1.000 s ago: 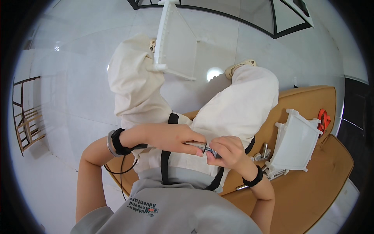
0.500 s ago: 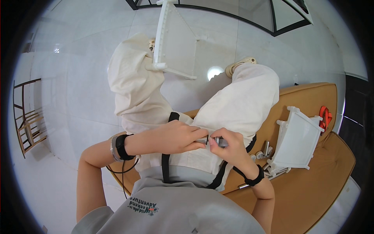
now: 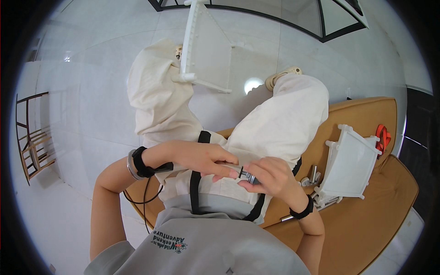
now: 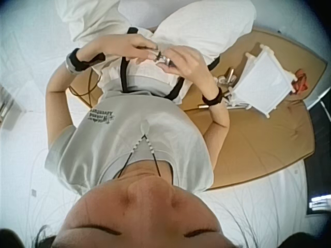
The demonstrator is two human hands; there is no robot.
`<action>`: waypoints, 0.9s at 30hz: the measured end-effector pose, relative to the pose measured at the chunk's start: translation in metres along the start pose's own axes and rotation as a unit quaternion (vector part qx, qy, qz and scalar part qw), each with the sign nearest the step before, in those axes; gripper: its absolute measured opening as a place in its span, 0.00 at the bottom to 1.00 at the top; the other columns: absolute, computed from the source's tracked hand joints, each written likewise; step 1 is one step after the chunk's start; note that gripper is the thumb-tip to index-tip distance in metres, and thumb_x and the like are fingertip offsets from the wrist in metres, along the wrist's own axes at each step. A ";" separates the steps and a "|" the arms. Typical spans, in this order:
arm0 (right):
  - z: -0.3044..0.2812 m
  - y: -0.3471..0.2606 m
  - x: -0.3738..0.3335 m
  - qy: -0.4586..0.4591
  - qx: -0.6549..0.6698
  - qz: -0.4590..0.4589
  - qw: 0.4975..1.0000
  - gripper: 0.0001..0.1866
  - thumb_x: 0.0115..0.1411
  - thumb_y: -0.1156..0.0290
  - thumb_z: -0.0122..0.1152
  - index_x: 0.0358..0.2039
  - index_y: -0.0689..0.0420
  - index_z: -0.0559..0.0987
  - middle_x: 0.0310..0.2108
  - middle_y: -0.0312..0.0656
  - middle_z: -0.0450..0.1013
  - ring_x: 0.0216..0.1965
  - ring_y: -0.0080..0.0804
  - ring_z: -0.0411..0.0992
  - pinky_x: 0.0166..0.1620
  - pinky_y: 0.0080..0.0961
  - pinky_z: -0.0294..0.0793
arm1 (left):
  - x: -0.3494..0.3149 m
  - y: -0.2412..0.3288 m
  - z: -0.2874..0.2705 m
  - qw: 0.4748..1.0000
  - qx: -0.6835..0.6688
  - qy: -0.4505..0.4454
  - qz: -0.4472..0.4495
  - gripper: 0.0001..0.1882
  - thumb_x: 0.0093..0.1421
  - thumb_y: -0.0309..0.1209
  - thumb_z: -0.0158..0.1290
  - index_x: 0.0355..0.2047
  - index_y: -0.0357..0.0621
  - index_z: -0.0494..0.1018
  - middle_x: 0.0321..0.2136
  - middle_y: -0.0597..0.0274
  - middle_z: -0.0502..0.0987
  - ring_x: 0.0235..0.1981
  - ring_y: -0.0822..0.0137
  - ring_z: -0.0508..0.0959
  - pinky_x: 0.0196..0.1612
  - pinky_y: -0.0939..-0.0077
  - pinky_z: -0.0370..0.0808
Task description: Assemble a white plastic and metal shelving unit or trolley by connecting frame pieces and casters.
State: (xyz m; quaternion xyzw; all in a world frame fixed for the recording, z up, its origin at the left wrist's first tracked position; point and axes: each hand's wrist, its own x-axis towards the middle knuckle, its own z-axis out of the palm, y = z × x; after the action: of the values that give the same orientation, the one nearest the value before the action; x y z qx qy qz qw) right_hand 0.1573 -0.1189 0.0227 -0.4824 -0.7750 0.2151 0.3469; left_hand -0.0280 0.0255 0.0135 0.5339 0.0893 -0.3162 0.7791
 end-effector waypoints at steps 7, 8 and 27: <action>0.002 0.007 -0.006 0.001 0.002 -0.009 1.000 0.21 0.40 0.68 0.74 0.33 0.61 0.74 0.26 0.43 0.73 0.20 0.35 0.70 0.22 0.25 0.70 | 0.004 -0.007 0.003 0.989 0.073 0.064 0.109 0.18 0.65 0.41 0.48 0.39 0.36 0.69 0.18 0.65 0.61 0.21 0.73 0.60 0.25 0.75 0.60; 0.003 0.008 -0.006 0.005 0.004 -0.012 1.000 0.20 0.40 0.69 0.73 0.32 0.61 0.74 0.26 0.42 0.73 0.19 0.35 0.70 0.22 0.25 0.70 | 0.004 -0.008 0.004 0.987 0.084 0.071 0.118 0.21 0.65 0.46 0.46 0.38 0.36 0.69 0.18 0.65 0.61 0.21 0.73 0.60 0.26 0.75 0.60; 0.015 0.021 -0.002 0.011 0.284 0.435 0.855 0.07 0.54 0.74 0.61 0.29 0.61 0.72 0.19 0.39 0.71 0.20 0.19 0.66 0.27 0.18 0.66 | 0.016 -0.013 0.005 0.812 0.474 0.311 0.137 0.19 0.59 0.44 0.52 0.40 0.41 0.68 0.22 0.57 0.71 0.23 0.57 0.74 0.25 0.66 0.70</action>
State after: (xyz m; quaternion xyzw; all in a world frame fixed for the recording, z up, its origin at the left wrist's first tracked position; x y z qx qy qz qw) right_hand 0.1587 -0.1113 -0.0020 -0.6531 -0.3876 0.5493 0.3487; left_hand -0.0238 0.0117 -0.0024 0.9137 0.0920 -0.0263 0.3949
